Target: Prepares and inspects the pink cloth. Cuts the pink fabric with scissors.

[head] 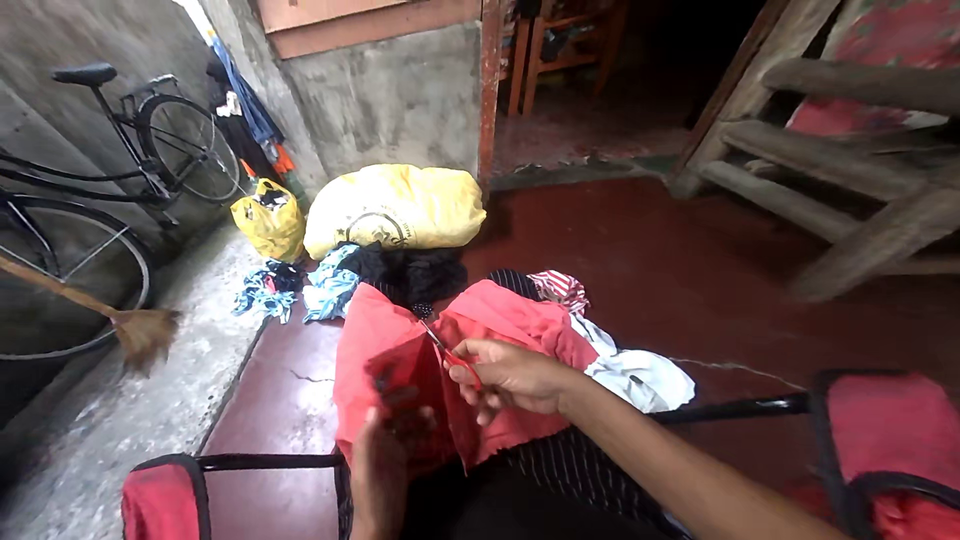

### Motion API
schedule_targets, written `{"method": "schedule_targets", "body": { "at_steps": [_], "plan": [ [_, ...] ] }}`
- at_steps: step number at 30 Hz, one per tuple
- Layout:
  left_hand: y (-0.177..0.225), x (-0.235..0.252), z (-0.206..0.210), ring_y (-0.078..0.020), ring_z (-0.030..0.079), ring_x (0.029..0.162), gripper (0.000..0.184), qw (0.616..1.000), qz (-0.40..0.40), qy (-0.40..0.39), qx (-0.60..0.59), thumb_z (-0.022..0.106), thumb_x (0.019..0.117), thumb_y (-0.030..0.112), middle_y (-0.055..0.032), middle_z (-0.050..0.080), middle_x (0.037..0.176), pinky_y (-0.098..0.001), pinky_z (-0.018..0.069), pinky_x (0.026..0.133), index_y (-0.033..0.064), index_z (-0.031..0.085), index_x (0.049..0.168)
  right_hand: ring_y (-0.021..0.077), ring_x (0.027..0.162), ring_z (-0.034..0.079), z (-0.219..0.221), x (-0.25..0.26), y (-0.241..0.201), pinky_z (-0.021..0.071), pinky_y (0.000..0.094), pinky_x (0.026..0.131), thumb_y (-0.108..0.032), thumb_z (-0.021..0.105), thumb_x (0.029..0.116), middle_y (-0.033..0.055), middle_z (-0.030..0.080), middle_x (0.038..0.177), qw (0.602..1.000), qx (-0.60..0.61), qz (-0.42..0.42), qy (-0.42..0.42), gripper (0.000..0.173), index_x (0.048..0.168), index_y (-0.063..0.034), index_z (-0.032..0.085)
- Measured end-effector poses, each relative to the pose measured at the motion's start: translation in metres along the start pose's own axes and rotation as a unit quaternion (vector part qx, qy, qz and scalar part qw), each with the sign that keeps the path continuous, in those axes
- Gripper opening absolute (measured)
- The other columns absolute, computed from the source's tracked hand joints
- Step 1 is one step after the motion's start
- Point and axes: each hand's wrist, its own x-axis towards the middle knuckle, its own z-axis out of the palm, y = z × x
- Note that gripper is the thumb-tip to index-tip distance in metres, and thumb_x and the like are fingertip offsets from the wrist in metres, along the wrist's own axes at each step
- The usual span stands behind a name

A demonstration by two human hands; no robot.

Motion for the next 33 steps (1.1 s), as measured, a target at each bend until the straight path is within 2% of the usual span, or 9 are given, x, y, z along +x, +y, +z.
{"method": "schedule_targets", "body": {
  "at_steps": [3, 5, 7, 11, 15, 18, 22, 28, 33],
  "plan": [
    [-0.003, 0.014, -0.014, -0.0331, 0.072, 0.097, 0.086, 0.992, 0.066, -0.01, -0.103, 0.058, 0.098, 0.053, -0.0196, 0.06, 0.135, -0.046, 0.0622, 0.081, 0.0191, 0.011, 0.161, 0.012, 0.066, 0.064, 0.002, 0.003, 0.002, 0.0603, 0.0317, 0.067, -0.023, 0.061, 0.1035, 0.002, 0.061, 0.082, 1.0, 0.004, -0.004, -0.007, 0.03, 0.127, -0.0086, 0.05],
    [-0.011, 0.008, -0.011, -0.0279, 0.071, 0.098, 0.063, 0.996, 0.088, -0.012, -0.03, 0.055, 0.102, 0.041, -0.0174, 0.064, 0.128, -0.0422, 0.0614, 0.084, 0.0024, 0.039, 0.148, 0.012, 0.066, 0.064, 0.002, 0.003, 0.003, 0.06, 0.032, 0.067, -0.023, 0.061, 0.1034, 0.002, 0.062, 0.082, 1.0, -0.002, -0.003, -0.007, 0.03, 0.127, -0.0089, 0.05],
    [-0.018, 0.005, -0.004, -0.0257, 0.07, 0.1, 0.032, 0.991, 0.101, -0.037, 0.082, 0.048, 0.1037, 0.017, -0.0166, 0.068, 0.117, -0.0414, 0.0599, 0.089, -0.0045, 0.066, 0.12, 0.0119, 0.066, 0.064, 0.001, 0.003, 0.003, 0.0594, 0.0313, 0.066, -0.024, 0.062, 0.1028, 0.0023, 0.062, 0.081, 1.0, -0.012, -0.006, -0.005, 0.031, 0.127, -0.0088, 0.05],
    [-0.019, 0.013, 0.009, -0.0254, 0.059, 0.128, 0.036, 0.952, 0.128, -0.059, 0.273, 0.044, 0.0994, 0.005, -0.0195, 0.064, 0.133, -0.0397, 0.0476, 0.11, -0.0084, 0.065, 0.125, 0.0114, 0.064, 0.063, 0.002, -0.002, 0.001, 0.057, 0.0282, 0.063, -0.024, 0.062, 0.1025, 0.0028, 0.063, 0.082, 0.999, -0.038, -0.011, 0.002, 0.032, 0.128, -0.0084, 0.05],
    [-0.022, 0.025, 0.016, -0.0235, 0.051, 0.138, 0.044, 0.953, 0.106, -0.06, 0.278, 0.038, 0.1016, 0.007, -0.0241, 0.054, 0.145, -0.0366, 0.0399, 0.117, -0.0123, 0.053, 0.138, 0.0114, 0.063, 0.062, 0.005, -0.002, 0.001, 0.0563, 0.0281, 0.062, -0.026, 0.064, 0.101, 0.0034, 0.063, 0.082, 0.998, -0.056, -0.022, 0.003, 0.037, 0.13, -0.0081, 0.049],
    [-0.035, 0.044, 0.028, -0.0187, 0.06, 0.121, 0.039, 0.989, 0.017, -0.017, 0.148, 0.038, 0.1019, 0.004, -0.0203, 0.061, 0.132, -0.0353, 0.0492, 0.105, -0.0118, 0.055, 0.133, 0.0116, 0.062, 0.062, 0.012, -0.003, -0.001, 0.0562, 0.0281, 0.061, -0.024, 0.065, 0.101, 0.0035, 0.064, 0.081, 0.998, -0.058, -0.022, 0.01, 0.037, 0.13, -0.0082, 0.049],
    [-0.041, 0.082, 0.063, -0.0172, 0.062, 0.063, 0.023, 0.967, -0.116, 0.224, -0.034, 0.043, 0.1042, 0.004, -0.0107, 0.062, 0.072, -0.0332, 0.0553, 0.059, -0.0041, 0.061, 0.092, 0.013, 0.063, 0.064, 0.019, -0.005, -0.003, 0.0572, 0.03, 0.062, -0.026, 0.065, 0.1012, 0.0034, 0.064, 0.082, 0.997, -0.071, -0.02, 0.013, 0.038, 0.131, -0.0092, 0.049],
    [-0.044, 0.105, 0.067, -0.0127, 0.062, 0.063, 0.034, 0.924, -0.173, 0.163, -0.299, 0.033, 0.1095, 0.03, -0.0043, 0.061, 0.072, -0.0303, 0.0553, 0.056, 0.01, 0.056, 0.095, 0.0135, 0.063, 0.064, 0.019, -0.009, -0.008, 0.0575, 0.0303, 0.062, -0.026, 0.064, 0.1014, 0.0039, 0.065, 0.081, 0.997, -0.074, -0.03, 0.011, 0.038, 0.132, -0.0096, 0.047],
    [-0.043, 0.116, 0.067, -0.0092, 0.055, 0.056, 0.031, 0.92, -0.229, 0.174, -0.267, 0.03, 0.11, 0.029, -0.0007, 0.055, 0.067, -0.0269, 0.0501, 0.05, 0.0121, 0.051, 0.094, 0.0137, 0.064, 0.066, 0.019, -0.008, -0.005, 0.0571, 0.0294, 0.06, -0.023, 0.065, 0.1007, 0.0046, 0.066, 0.084, 0.995, -0.094, -0.041, 0.017, 0.036, 0.13, -0.0106, 0.047]
  ]
}}
